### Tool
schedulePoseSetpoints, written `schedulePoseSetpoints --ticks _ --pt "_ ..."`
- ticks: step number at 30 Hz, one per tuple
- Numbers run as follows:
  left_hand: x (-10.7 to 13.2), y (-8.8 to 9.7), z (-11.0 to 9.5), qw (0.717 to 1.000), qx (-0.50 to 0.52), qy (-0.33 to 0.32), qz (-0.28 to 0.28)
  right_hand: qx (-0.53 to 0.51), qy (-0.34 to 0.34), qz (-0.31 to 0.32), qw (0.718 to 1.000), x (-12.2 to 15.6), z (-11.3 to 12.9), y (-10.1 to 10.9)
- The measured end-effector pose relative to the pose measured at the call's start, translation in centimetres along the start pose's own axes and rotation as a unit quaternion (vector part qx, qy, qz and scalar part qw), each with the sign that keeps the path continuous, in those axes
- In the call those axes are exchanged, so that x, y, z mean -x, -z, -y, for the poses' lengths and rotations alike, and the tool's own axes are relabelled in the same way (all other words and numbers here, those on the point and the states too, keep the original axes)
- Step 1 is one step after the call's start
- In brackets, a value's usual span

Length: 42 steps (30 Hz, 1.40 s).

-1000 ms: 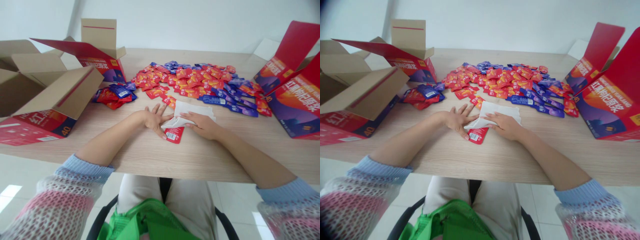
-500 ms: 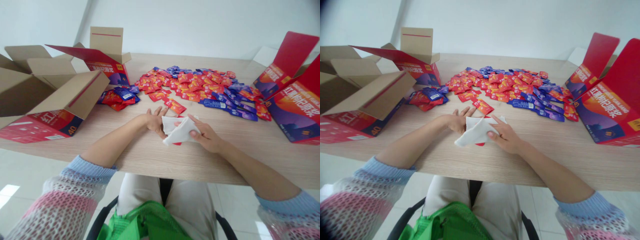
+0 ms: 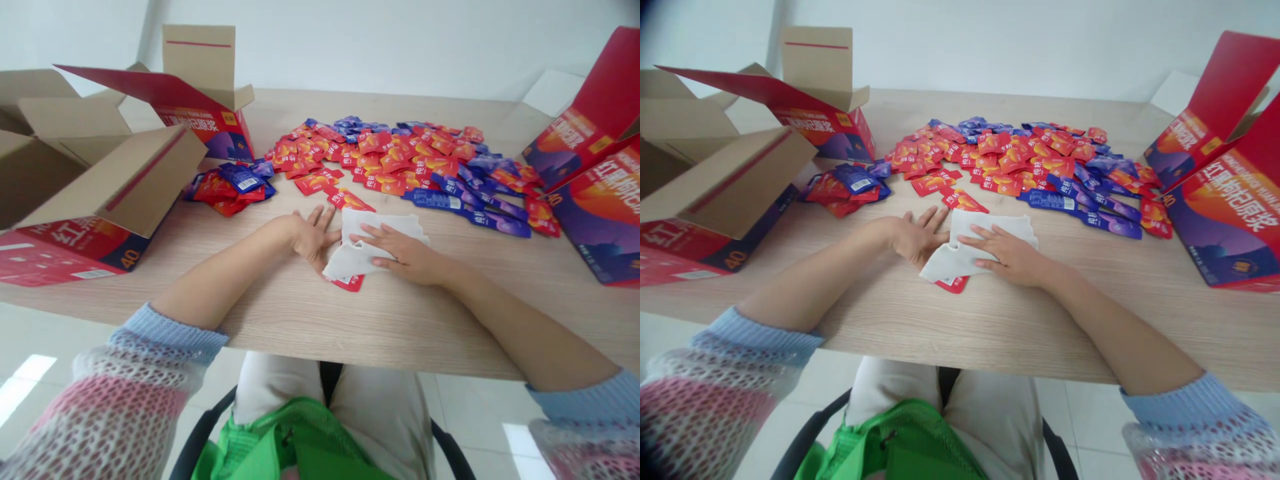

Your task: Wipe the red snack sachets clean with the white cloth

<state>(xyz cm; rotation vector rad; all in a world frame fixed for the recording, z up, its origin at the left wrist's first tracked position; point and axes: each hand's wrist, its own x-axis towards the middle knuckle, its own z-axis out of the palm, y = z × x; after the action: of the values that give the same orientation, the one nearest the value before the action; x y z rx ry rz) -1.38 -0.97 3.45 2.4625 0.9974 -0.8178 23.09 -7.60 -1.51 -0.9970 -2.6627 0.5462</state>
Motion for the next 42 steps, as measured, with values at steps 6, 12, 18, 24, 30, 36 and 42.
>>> schedulePoseSetpoints --ticks 6,12,18,24,30,36,42 --pt "-0.1 0.0 0.3 1.000 0.012 -0.011 -0.003 0.030 -0.087 -0.094 0.991 0.4 -2.1 -0.1" --pt "0.1 -0.6 0.7 0.998 0.037 -0.034 -0.042 -0.065 -0.223 -0.370 0.900 1.2 -0.3 -0.1" --pt "0.2 -0.8 0.5 0.997 0.055 -0.021 -0.056 -0.053 -0.218 -0.332 0.916 1.1 6.3 -1.5" --pt "0.9 -0.6 -0.4 0.997 0.038 0.018 -0.058 0.028 -0.001 -0.034 0.999 -0.1 7.3 -3.2" --pt "0.6 -0.7 -0.1 0.998 0.043 0.001 -0.053 0.076 0.006 -0.017 0.997 -0.4 2.9 -1.4" --pt "0.2 -0.4 0.5 0.998 0.041 -0.010 -0.043 0.091 -0.017 -0.032 0.995 -0.4 1.0 -0.6" --pt "0.1 -0.6 0.8 0.998 0.029 -0.005 -0.046 0.144 -0.096 -0.148 0.974 0.7 -0.7 0.3"
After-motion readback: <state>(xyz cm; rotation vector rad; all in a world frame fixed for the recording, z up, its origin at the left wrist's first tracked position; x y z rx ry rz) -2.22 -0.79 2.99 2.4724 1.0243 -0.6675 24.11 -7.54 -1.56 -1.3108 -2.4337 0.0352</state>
